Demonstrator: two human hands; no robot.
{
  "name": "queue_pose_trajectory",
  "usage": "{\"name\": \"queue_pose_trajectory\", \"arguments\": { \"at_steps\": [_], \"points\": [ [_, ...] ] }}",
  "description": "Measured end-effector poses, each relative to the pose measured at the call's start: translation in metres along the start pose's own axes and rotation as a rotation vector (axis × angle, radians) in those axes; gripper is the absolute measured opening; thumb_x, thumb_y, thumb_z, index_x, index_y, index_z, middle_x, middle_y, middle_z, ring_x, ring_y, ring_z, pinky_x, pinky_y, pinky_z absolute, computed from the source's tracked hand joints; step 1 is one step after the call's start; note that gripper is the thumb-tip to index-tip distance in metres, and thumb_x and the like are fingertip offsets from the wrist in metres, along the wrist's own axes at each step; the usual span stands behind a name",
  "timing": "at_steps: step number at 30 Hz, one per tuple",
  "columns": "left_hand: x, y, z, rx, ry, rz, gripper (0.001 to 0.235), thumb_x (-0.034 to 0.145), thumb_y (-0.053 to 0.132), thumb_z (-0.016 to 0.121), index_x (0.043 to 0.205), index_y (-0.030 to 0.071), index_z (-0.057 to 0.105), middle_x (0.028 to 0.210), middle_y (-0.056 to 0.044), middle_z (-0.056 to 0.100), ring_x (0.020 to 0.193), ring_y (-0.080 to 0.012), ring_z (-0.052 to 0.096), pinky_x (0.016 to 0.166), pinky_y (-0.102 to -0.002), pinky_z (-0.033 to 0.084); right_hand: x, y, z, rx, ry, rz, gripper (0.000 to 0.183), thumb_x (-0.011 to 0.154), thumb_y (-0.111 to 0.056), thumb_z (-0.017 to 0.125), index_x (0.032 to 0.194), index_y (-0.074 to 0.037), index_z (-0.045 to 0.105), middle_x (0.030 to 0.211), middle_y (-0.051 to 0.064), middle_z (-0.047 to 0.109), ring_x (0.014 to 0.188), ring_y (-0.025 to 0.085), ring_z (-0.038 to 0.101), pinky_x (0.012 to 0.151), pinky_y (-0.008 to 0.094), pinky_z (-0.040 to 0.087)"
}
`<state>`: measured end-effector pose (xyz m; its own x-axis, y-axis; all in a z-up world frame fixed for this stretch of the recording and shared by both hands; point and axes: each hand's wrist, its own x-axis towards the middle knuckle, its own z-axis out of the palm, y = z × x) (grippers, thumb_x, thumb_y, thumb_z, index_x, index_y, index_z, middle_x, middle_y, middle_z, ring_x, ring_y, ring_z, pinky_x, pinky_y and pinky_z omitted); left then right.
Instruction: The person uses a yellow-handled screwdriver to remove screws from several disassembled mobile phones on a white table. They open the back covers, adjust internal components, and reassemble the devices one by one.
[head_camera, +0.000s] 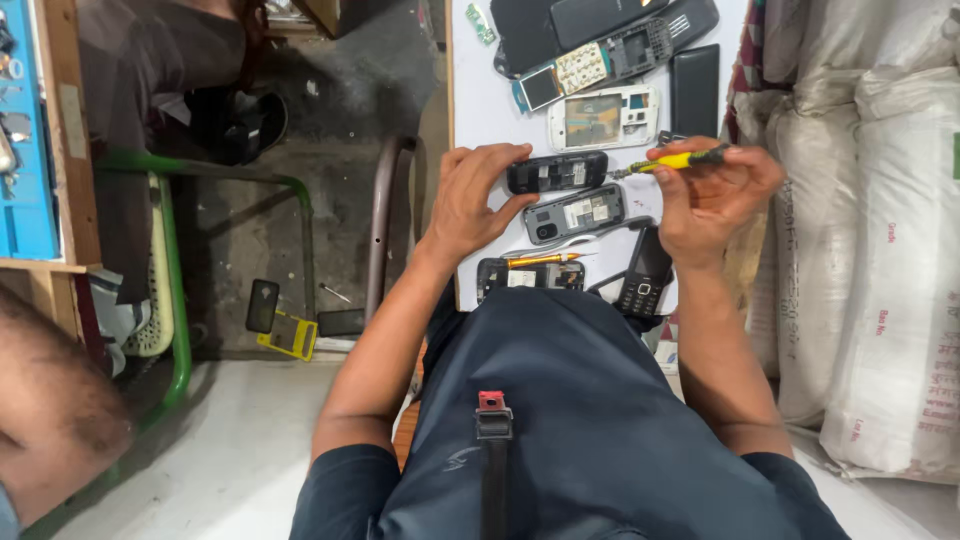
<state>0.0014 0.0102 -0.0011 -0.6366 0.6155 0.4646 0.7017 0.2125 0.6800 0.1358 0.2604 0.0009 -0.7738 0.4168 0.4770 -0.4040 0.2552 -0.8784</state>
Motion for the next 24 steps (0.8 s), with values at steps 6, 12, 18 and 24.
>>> {"name": "queue_pose_trajectory", "arguments": {
  "at_steps": [6,12,18,24],
  "points": [
    [-0.001,-0.004,0.0,-0.053,-0.011,-0.009,0.067,0.085,0.018,0.09,0.142,0.013,0.055,0.125,0.0,0.07,0.113,-0.0167,0.067,0.098,-0.034,0.039,0.0,0.002,0.008,0.005,-0.013,-0.018,0.056,0.109,0.012,0.068,0.136,-0.018,0.03,0.117,0.019,0.064,0.101,0.025,0.071,0.094,0.037,0.063],
    [-0.001,-0.004,-0.001,-0.059,-0.009,-0.016,0.072,0.084,0.022,0.09,0.145,0.013,0.053,0.123,0.0,0.071,0.11,-0.016,0.067,0.099,-0.035,0.039,0.004,0.006,0.025,0.019,-0.09,-0.067,0.055,0.104,0.014,0.067,0.133,-0.017,0.031,0.114,0.02,0.065,0.1,0.026,0.072,0.091,0.037,0.064],
    [-0.001,-0.003,-0.002,-0.067,-0.003,-0.005,0.073,0.084,0.023,0.091,0.145,0.013,0.053,0.121,0.0,0.07,0.11,-0.0161,0.067,0.098,-0.034,0.039,0.004,0.005,0.021,0.021,-0.056,-0.047,0.057,0.105,0.014,0.068,0.135,-0.016,0.031,0.115,0.019,0.063,0.1,0.025,0.071,0.092,0.037,0.064],
    [0.002,-0.005,-0.013,-0.195,0.015,0.014,0.053,0.083,0.014,0.09,0.13,0.013,0.066,0.121,-0.006,0.067,0.116,-0.0218,0.065,0.1,-0.036,0.045,0.002,0.007,0.013,0.041,-0.053,-0.013,0.057,0.107,0.015,0.065,0.137,-0.018,0.03,0.117,0.019,0.065,0.102,0.026,0.071,0.093,0.037,0.063]
  ]
}}
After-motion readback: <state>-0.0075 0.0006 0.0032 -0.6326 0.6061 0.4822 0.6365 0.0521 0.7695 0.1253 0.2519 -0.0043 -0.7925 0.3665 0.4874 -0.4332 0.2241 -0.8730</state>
